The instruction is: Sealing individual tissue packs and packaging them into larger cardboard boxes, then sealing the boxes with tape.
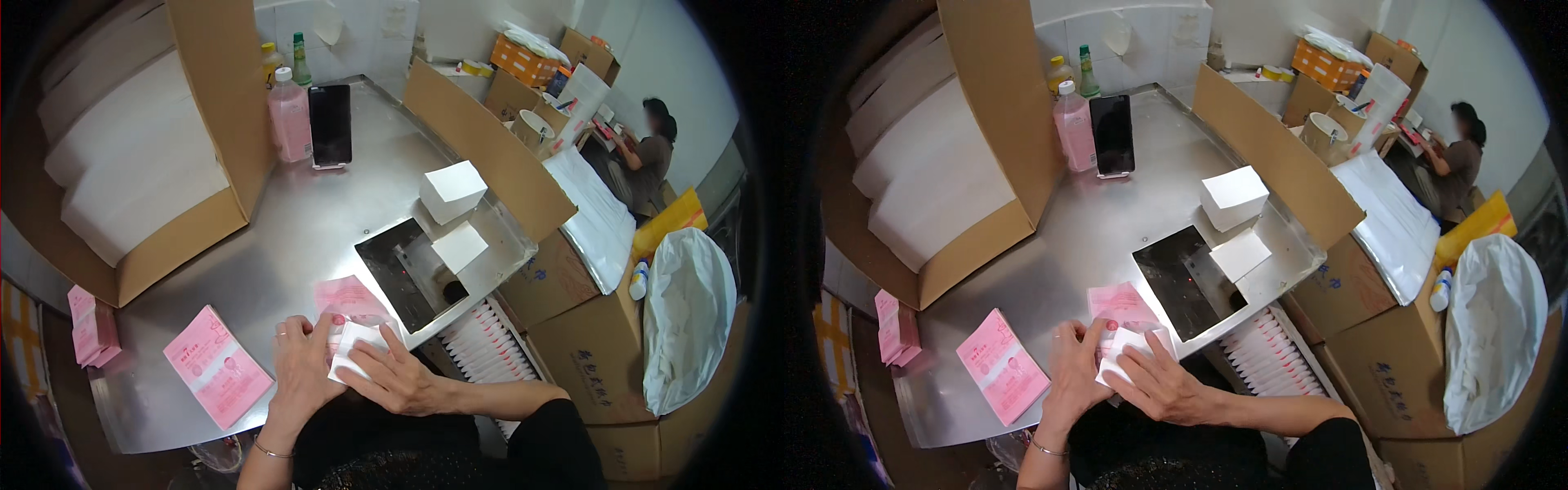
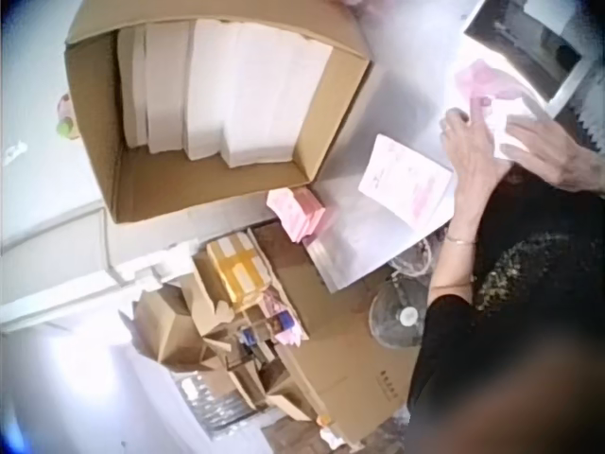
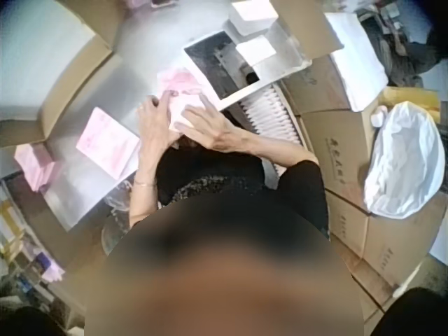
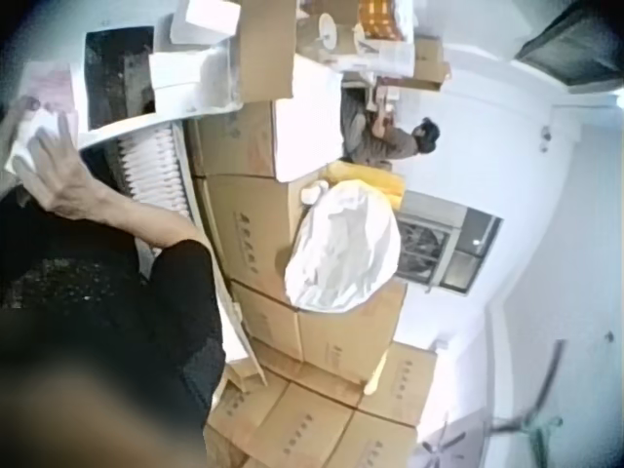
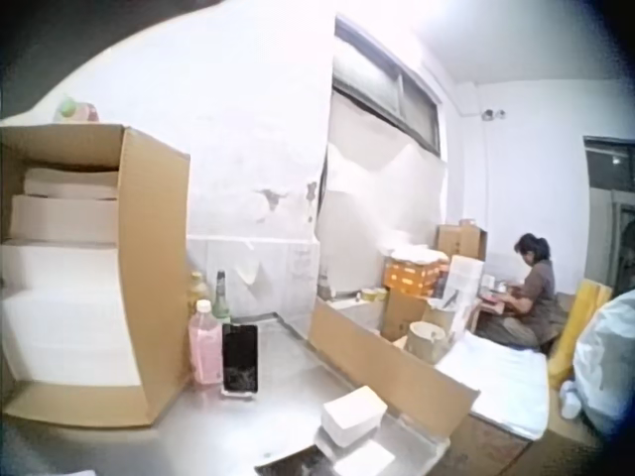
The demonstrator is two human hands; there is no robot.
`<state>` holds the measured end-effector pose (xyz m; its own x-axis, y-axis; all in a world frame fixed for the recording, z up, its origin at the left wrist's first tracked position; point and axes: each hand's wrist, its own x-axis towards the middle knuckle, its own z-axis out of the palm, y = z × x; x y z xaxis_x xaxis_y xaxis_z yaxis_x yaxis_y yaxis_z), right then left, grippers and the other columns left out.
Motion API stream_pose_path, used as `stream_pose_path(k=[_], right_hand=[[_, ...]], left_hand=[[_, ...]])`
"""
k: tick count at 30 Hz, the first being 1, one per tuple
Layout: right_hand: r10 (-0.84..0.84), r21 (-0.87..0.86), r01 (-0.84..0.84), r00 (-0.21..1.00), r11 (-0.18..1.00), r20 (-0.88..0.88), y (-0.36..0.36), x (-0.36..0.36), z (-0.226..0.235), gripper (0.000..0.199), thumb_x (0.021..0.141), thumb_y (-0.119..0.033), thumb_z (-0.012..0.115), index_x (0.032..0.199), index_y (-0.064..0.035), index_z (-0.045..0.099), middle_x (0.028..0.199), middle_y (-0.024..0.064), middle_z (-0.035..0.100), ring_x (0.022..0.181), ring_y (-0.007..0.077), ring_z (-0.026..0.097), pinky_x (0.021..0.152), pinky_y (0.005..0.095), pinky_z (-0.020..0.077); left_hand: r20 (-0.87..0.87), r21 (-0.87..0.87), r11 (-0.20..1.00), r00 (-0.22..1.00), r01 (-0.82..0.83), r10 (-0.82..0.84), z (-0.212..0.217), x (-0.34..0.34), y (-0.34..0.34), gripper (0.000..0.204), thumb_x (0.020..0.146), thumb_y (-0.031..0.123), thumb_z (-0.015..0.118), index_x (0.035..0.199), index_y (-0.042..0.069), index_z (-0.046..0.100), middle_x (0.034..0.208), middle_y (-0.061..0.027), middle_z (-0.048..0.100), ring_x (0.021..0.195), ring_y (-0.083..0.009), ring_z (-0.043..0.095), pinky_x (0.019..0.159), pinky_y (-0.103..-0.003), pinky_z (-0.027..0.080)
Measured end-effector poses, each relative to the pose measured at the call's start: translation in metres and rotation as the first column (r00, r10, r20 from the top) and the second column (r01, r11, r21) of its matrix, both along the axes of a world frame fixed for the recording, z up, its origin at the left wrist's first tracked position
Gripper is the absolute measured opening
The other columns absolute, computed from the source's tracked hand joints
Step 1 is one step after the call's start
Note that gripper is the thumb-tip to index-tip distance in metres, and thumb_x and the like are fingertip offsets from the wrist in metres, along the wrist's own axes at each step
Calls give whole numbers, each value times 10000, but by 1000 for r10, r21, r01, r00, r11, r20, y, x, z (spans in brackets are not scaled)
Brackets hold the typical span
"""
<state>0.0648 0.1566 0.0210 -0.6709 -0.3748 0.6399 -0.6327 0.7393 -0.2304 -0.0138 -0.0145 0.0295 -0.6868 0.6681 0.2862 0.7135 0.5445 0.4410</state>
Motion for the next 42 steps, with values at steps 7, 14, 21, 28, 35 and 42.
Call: stream_pose_path(k=[7, 14, 21, 28, 35, 42], right_hand=[[-529, 287, 470, 829, 835, 181, 32, -78, -45, 173, 844, -117, 576, 973, -26, 646, 919, 199, 637, 908, 353, 633, 1026, 753, 271], [-670, 476, 487, 390, 732, 632, 91, -49, -22, 202, 830, -107, 603, 1003, -15, 651, 920, 222, 667, 888, 371, 659, 799, 493, 524], [-892, 291, 851, 452, 437, 18, 119, -9, -15, 304, 785, -122, 696, 1072, -32, 646, 994, 108, 623, 1014, 302, 582, 815, 449, 454], [-884, -550, 752, 465, 364, 51, 163, -24, 45, 97, 863, -119, 672, 912, -64, 735, 984, 97, 630, 922, 275, 577, 770, 397, 478], [-812, 143, 858, 513, 493, -278, 187, -95, 27, 242, 759, -123, 689, 991, -107, 759, 990, 87, 627, 990, 268, 564, 804, 424, 423], [-775, 57, 786, 617, 615, -138, 186, -94, 19, 157, 829, -191, 675, 895, -61, 730, 889, 106, 596, 900, 290, 562, 783, 456, 437]], left_hand=[[57, 10, 993, 992, 115, -116, 7, 15, 10, 806, 770, 159, 731, 1492, 67, 386, 974, -186, 522, 850, -369, 545, 745, -450, 455], [71, 93, 986, 987, 138, -145, 12, 29, -54, 533, 758, 95, 726, 1278, 84, 611, 991, -141, 596, 924, -330, 567, 835, -459, 437], [-325, -217, 750, 770, -625, 548, -21, 6, -99, 612, 832, 184, 642, 1421, 102, 498, 1469, -240, 385, 1305, -473, 374, 1064, -614, 283], [-111, -83, 843, 846, -531, 522, -5, -10, -122, 586, 844, 167, 682, 1384, 44, 489, 1316, -234, 469, 1210, -419, 437, 1039, -507, 336], [22, -30, 877, 877, -479, 480, -5, -16, -119, 219, 846, 68, 677, 1035, 41, 571, 949, -129, 566, 957, -315, 498, 972, -451, 339], [51, 26, 903, 903, -429, 427, -7, -17, -126, 103, 863, 59, 654, 937, 40, 585, 873, -114, 559, 891, -303, 495, 991, -453, 332]])
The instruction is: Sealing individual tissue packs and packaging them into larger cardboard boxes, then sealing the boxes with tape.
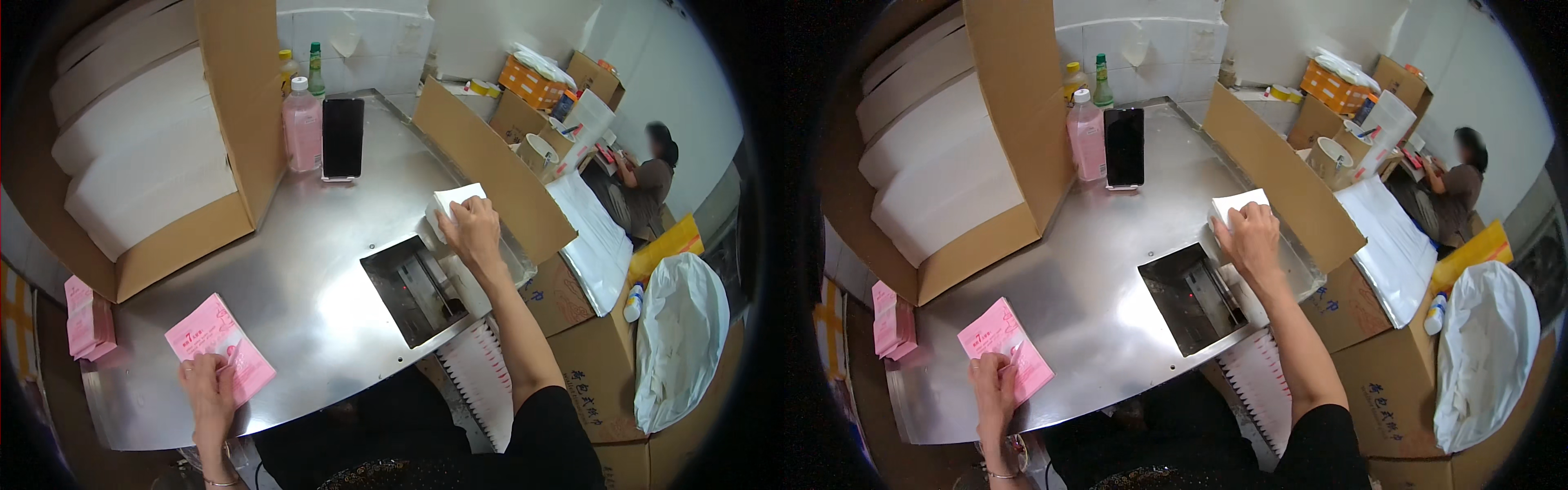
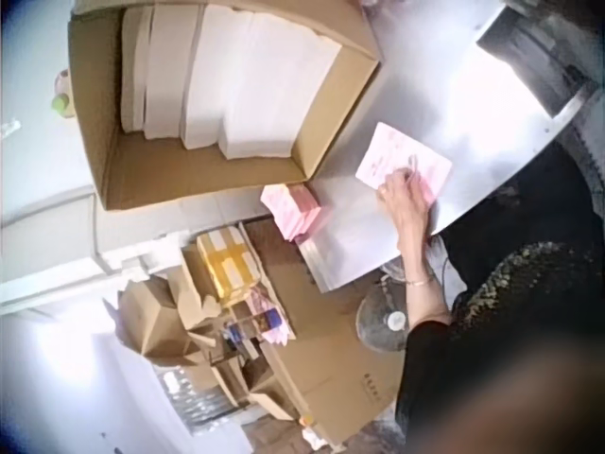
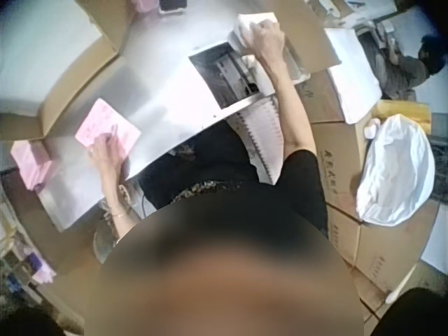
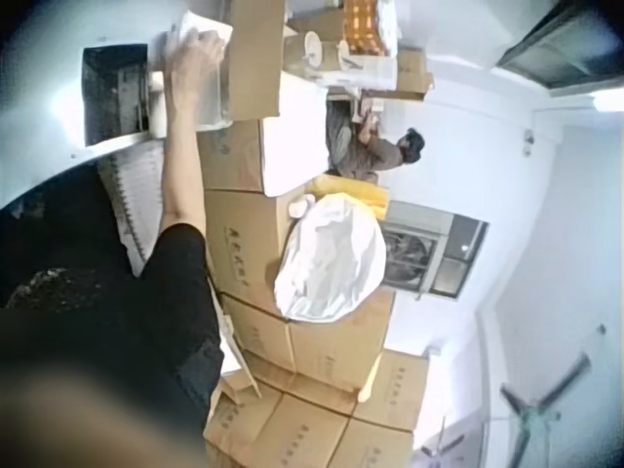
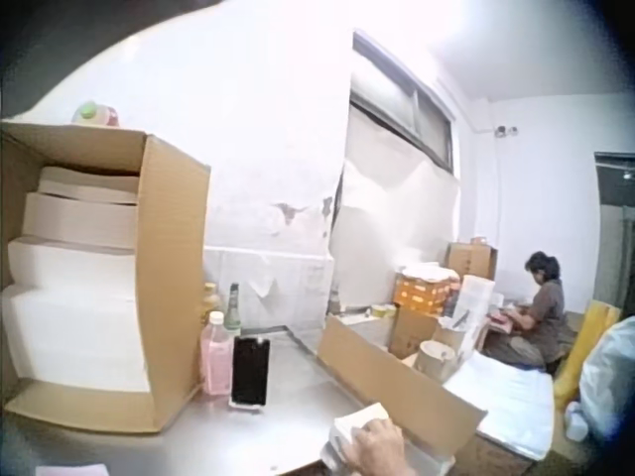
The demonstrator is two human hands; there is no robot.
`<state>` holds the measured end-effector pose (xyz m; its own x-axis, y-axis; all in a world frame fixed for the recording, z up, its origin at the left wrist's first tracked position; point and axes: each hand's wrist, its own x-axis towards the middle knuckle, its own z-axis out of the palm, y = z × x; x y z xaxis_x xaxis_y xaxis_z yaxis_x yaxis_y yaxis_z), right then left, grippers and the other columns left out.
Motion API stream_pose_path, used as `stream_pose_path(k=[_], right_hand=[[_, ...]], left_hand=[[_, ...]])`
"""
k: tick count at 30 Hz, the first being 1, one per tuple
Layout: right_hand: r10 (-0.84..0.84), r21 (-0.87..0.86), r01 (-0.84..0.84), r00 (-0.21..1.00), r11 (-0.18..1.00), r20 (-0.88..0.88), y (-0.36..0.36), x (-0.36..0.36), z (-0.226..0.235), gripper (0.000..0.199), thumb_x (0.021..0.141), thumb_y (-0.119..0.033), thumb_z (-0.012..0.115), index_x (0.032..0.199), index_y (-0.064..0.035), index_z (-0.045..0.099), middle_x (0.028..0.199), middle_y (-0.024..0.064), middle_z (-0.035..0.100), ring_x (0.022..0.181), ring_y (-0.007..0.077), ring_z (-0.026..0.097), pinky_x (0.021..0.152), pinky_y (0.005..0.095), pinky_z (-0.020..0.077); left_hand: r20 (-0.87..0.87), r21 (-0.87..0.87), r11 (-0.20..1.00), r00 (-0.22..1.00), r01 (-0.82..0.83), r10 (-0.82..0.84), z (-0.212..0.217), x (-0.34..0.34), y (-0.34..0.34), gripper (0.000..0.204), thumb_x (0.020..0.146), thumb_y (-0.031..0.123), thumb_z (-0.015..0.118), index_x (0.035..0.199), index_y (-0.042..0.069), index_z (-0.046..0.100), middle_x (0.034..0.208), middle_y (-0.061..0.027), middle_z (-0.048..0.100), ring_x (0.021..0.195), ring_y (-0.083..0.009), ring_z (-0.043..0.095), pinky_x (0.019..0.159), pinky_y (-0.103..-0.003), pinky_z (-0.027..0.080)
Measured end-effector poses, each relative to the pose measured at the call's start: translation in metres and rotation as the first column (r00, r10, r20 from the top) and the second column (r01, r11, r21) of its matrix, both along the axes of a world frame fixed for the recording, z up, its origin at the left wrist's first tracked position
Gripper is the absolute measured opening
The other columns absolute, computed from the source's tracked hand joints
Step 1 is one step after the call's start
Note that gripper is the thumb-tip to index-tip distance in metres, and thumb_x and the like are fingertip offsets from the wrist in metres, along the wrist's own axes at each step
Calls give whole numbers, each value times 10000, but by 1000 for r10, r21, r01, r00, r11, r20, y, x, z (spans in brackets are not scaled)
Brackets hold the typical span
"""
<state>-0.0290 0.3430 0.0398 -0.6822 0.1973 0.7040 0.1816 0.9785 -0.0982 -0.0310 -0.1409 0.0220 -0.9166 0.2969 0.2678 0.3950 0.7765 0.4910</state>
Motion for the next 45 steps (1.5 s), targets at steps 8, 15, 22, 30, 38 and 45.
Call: stream_pose_path(k=[8, 15, 22, 30, 38, 45], right_hand=[[-145, 80, 141, 988, 987, 45, 4, -6, -10, 173, 846, -170, 654, 910, -21, 712, 870, 126, 586, 896, 309, 565, 776, 450, 448], [-35, 83, 44, 993, 996, -109, -11, 3, 1, 270, 797, -96, 643, 1043, 15, 654, 953, 167, 608, 910, 341, 577, 785, 481, 455], [761, 67, -785, 615, 616, 204, -192, 101, -25, 300, 788, -152, 629, 1066, -41, 646, 992, 113, 613, 1045, 307, 627, 1053, 602, 405], [699, -221, -669, 627, 709, 343, -203, 25, -53, 224, 709, -90, 623, 911, -13, 679, 897, 179, 651, 942, 356, 644, 1136, 596, 270], [-111, 321, 171, 974, 932, -198, -28, -2, -1, 198, 836, -116, 629, 990, 8, 637, 865, 141, 574, 834, 346, 570, 795, 464, 427], [-172, -21, 175, 980, 984, 99, -3, 0, -14, 184, 865, -146, 637, 995, -24, 682, 934, 121, 574, 971, 298, 553, 868, 453, 422]], left_hand=[[-294, -75, 958, 912, 276, -286, 26, 22, 89, 121, 811, 52, 715, 816, 87, 599, 736, -96, 526, 745, -290, 533, 679, -414, 389], [-156, 43, 873, 866, 487, -475, -16, 36, 148, 171, 828, 71, 689, 978, 46, 610, 1004, -164, 560, 902, -307, 526, 720, -421, 400], [-90, -72, 937, 934, 341, -347, -1, 28, 110, 633, 678, 265, 751, 1229, -1, 590, 1380, -281, 446, 1204, -435, 460, 917, -499, 372], [-301, -175, 978, 940, 111, -160, -6, 22, 142, 654, 746, 373, 732, 1308, 82, 571, 1475, -284, 368, 1288, -493, 366, 972, -566, 315], [-161, -247, 953, 962, 177, -221, -5, 29, 134, 635, 759, 539, 722, 1230, 120, 644, 1161, -183, 548, 966, -333, 494, 835, -471, 358], [-272, -257, 926, 899, 275, -343, 4, 23, 128, 554, 765, 468, 754, 1127, 68, 633, 1164, -193, 543, 969, -335, 511, 811, -456, 379]])
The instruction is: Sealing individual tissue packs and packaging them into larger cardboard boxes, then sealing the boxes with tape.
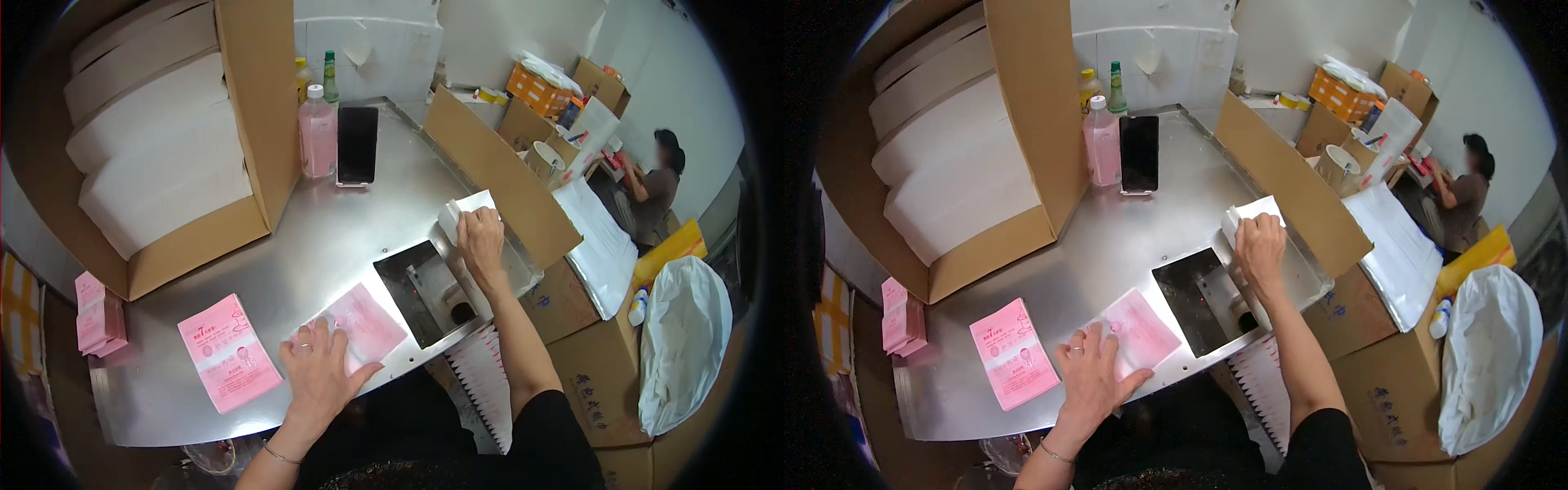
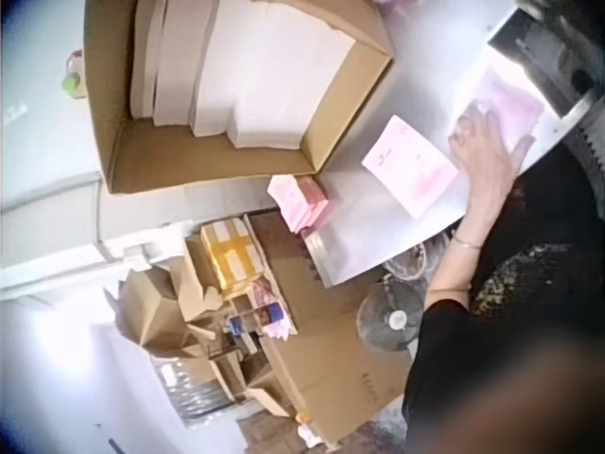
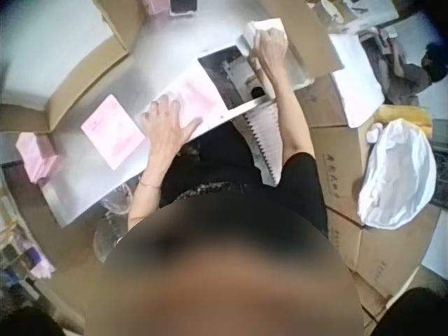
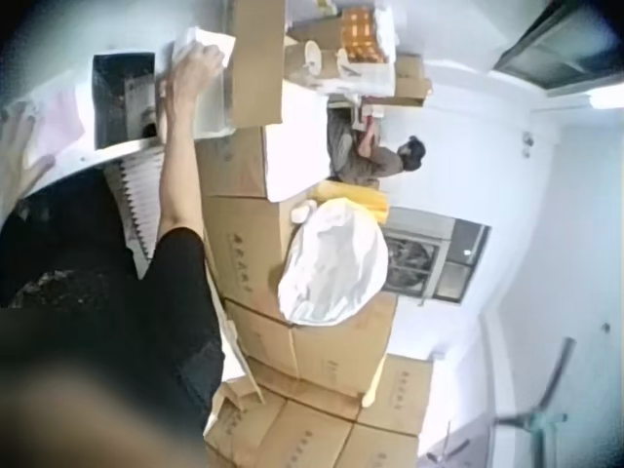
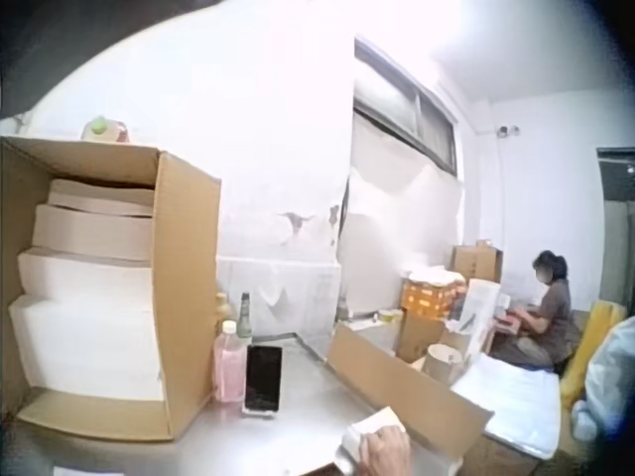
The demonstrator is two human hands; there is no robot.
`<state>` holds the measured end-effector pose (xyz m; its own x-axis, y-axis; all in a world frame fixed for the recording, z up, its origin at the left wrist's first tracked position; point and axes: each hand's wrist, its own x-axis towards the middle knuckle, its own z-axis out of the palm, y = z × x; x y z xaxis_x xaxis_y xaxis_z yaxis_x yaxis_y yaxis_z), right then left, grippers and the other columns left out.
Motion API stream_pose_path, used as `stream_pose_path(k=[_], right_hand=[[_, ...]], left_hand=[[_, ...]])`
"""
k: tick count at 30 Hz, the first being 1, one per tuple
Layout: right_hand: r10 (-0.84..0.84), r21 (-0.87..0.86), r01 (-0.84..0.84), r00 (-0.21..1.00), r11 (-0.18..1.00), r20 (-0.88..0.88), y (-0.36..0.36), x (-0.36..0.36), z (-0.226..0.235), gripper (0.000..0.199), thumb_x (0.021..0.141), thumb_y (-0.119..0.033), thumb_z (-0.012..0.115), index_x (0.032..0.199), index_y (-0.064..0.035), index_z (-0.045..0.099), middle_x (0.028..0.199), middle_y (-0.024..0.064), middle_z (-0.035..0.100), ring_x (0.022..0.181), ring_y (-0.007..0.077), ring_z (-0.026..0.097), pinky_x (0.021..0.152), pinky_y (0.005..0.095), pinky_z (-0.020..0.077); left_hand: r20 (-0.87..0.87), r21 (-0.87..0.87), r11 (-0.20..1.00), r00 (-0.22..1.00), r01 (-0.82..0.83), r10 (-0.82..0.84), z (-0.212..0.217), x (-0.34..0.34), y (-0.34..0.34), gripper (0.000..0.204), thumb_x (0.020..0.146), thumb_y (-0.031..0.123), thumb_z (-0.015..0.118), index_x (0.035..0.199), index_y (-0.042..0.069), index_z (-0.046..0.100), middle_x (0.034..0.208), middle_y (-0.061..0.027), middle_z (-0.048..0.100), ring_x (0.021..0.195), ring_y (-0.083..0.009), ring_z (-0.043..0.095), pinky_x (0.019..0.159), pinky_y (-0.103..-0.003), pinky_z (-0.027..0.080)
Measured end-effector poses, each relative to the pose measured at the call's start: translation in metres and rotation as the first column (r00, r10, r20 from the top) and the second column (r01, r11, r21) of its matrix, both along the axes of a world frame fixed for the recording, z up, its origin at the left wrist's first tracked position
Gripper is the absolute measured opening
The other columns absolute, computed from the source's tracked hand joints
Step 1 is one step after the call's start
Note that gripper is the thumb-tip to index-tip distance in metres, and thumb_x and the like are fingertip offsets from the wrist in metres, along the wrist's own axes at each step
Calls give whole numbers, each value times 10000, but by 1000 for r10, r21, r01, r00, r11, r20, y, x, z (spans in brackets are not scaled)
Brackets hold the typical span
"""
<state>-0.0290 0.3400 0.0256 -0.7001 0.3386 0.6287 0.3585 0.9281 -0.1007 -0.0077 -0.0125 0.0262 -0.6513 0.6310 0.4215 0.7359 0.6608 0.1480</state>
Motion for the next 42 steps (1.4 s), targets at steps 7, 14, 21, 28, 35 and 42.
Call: stream_pose_path(k=[7, 14, 21, 28, 35, 42], right_hand=[[328, 110, -310, 915, 944, -236, -23, 9, -1, 304, 768, 17, 573, 1059, 8, 658, 1083, 181, 626, 964, 346, 594, 825, 470, 465], [824, 0, -825, 564, 565, -58, -189, 87, -35, 304, 803, -146, 617, 1072, -8, 653, 1005, 212, 603, 927, 386, 606, 1100, 665, 289], [493, -210, -446, 793, 870, 359, -122, 13, -57, 168, 850, -102, 579, 1002, -54, 634, 931, 157, 651, 913, 336, 634, 1051, 664, 311], [385, -398, -227, 840, 889, 382, -90, 41, -13, 170, 843, -78, 628, 975, -45, 730, 895, 186, 710, 890, 349, 704, 778, 438, 562], [28, 121, -20, 998, 993, -65, 12, -1, -4, 486, 743, -288, 735, 1201, -146, 656, 1273, 144, 564, 1293, 415, 430, 980, 593, 385], [49, -43, -45, 994, 998, 93, -22, 55, -7, 514, 738, -301, 722, 1224, -144, 662, 1314, 150, 534, 1338, 427, 386, 1037, 592, 353]], left_hand=[[171, 62, 988, 974, 142, -150, -26, 6, 11, 447, 784, 287, 713, 1151, 50, 619, 1131, -181, 551, 923, -328, 526, 734, -451, 427], [196, 176, 977, 968, 120, -154, -4, -3, -5, 798, 666, 270, 785, 1390, 85, 504, 957, -156, 507, 866, -320, 521, 752, -443, 423], [341, 139, 984, 928, 110, -152, 11, 9, -23, 667, 801, 126, 721, 1423, 74, 485, 951, -144, 540, 856, -335, 526, 770, -428, 434], [308, 290, 943, 916, 166, -257, 9, 7, -64, 233, 684, -18, 663, 895, 77, 637, 1006, -113, 557, 948, -316, 530, 806, -427, 406], [109, 191, 907, 927, -374, 359, 22, -24, -119, 267, 732, -25, 577, 989, 42, 553, 1071, -184, 547, 1055, -395, 493, 988, -489, 367], [243, -23, 927, 898, -374, 368, 2, -24, -130, 237, 812, -42, 553, 1025, 61, 561, 994, -129, 557, 1002, -355, 499, 1060, -501, 294]])
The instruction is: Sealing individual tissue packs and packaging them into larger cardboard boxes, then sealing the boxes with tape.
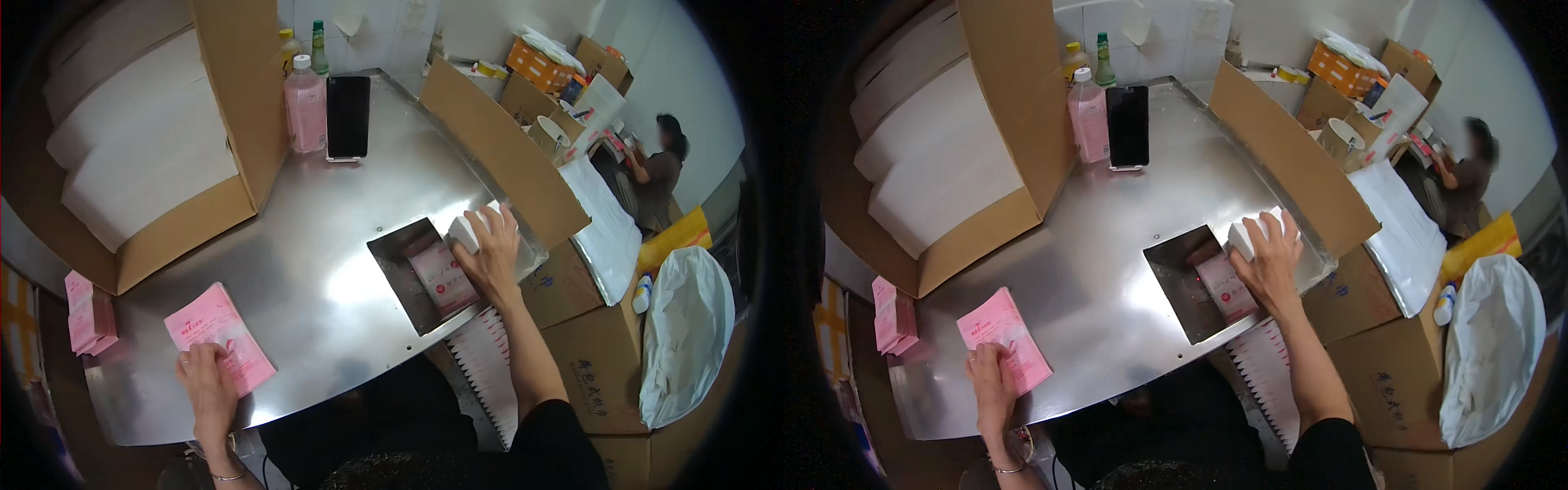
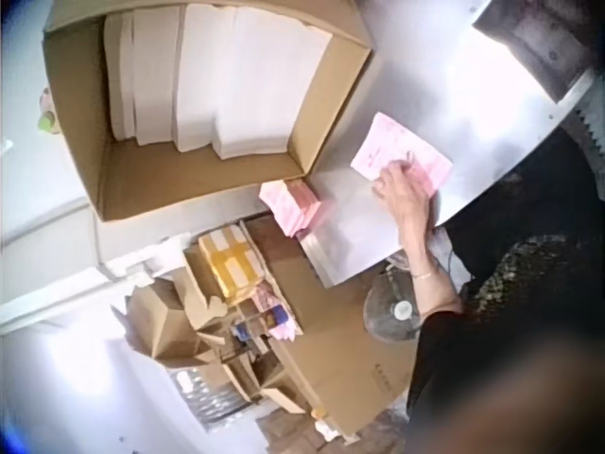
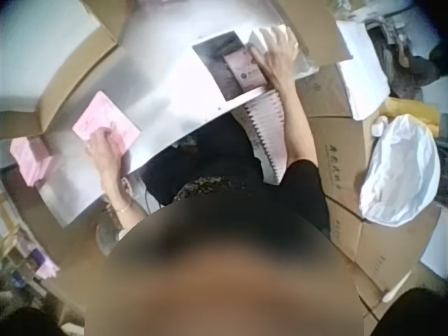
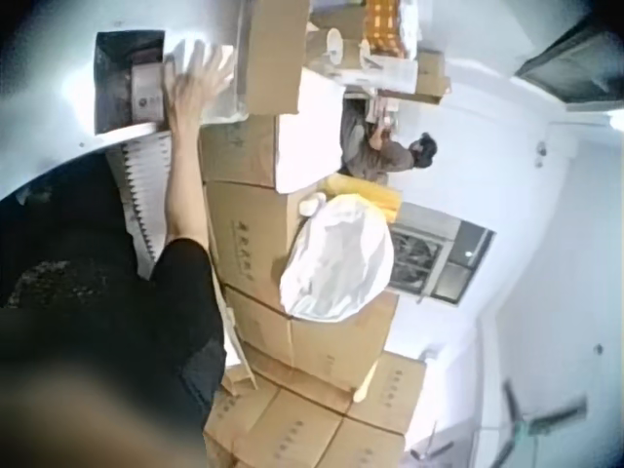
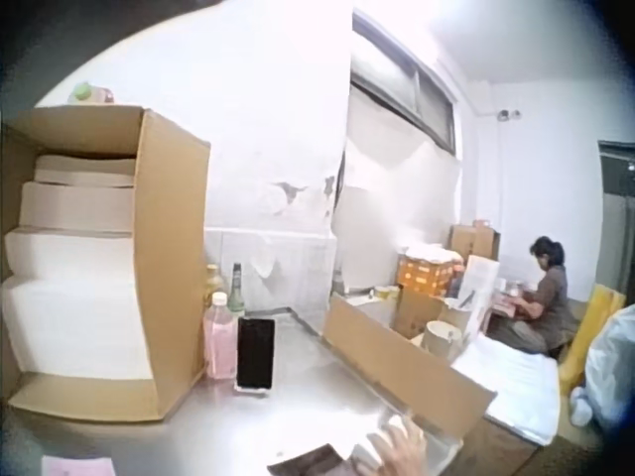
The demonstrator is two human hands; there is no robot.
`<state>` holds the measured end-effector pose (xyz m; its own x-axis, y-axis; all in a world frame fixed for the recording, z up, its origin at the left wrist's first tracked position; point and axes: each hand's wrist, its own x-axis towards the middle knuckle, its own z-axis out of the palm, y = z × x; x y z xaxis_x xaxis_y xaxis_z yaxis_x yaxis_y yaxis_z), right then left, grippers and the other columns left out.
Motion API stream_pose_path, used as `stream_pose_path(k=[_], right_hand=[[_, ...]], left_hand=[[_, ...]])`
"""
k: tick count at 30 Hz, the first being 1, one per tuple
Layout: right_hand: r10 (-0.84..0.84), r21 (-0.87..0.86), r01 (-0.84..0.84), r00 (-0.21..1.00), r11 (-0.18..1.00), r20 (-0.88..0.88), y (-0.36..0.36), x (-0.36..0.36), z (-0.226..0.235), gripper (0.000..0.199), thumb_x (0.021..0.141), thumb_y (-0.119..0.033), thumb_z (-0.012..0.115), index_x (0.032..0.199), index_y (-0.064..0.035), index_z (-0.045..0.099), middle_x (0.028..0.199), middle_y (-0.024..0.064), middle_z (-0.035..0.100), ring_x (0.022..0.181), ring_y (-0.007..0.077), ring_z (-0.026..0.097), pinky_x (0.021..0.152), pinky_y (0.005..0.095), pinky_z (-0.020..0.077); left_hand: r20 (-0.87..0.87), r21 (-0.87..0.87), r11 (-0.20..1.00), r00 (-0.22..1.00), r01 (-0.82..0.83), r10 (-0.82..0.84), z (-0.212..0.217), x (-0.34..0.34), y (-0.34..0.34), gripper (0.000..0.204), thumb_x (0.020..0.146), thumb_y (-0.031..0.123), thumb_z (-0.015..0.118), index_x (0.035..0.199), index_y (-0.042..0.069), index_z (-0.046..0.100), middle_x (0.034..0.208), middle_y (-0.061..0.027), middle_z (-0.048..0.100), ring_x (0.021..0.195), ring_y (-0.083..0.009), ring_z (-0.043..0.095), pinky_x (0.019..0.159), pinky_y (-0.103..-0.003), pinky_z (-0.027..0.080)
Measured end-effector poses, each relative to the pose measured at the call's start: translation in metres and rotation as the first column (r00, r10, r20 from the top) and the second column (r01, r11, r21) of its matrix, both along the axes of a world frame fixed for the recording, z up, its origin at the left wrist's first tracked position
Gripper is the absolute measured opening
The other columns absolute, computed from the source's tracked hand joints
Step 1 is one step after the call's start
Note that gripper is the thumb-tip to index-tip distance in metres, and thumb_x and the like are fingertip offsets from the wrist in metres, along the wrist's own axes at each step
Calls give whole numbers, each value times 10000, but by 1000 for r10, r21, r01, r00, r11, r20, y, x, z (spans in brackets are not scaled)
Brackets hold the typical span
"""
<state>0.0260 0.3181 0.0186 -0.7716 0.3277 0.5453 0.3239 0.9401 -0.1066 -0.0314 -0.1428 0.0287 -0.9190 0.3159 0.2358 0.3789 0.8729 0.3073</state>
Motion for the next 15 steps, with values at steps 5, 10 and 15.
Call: stream_pose_path(k=[5, 10, 15], right_hand=[[-27, 163, 39, 997, 986, -78, -15, 10, 17, 411, 773, -253, 745, 1150, -106, 674, 1161, 131, 579, 1179, 369, 493, 967, 537, 378], [19, 136, 1, 989, 991, -147, -5, 9, 3, 229, 827, -191, 706, 1017, -68, 677, 966, 84, 578, 967, 284, 549, 841, 447, 410], [-6, 94, 15, 996, 996, -91, -8, 7, 7, 187, 834, -126, 668, 1010, -62, 673, 949, 89, 590, 972, 276, 550, 830, 427, 415]], left_hand=[[-131, -134, 991, 991, 20, -38, 15, -3, 4, 203, 807, -58, 543, 973, 58, 557, 940, -132, 544, 967, -345, 521, 986, -499, 346], [-67, 83, 890, 894, 447, -443, 22, 32, 95, 318, 696, -20, 653, 993, 74, 586, 925, -138, 512, 998, -333, 520, 878, -465, 378], [-192, 82, 909, 901, 409, -388, -17, 22, 118, 287, 762, -11, 598, 1043, 43, 602, 911, -145, 510, 890, -329, 504, 816, -439, 382]])
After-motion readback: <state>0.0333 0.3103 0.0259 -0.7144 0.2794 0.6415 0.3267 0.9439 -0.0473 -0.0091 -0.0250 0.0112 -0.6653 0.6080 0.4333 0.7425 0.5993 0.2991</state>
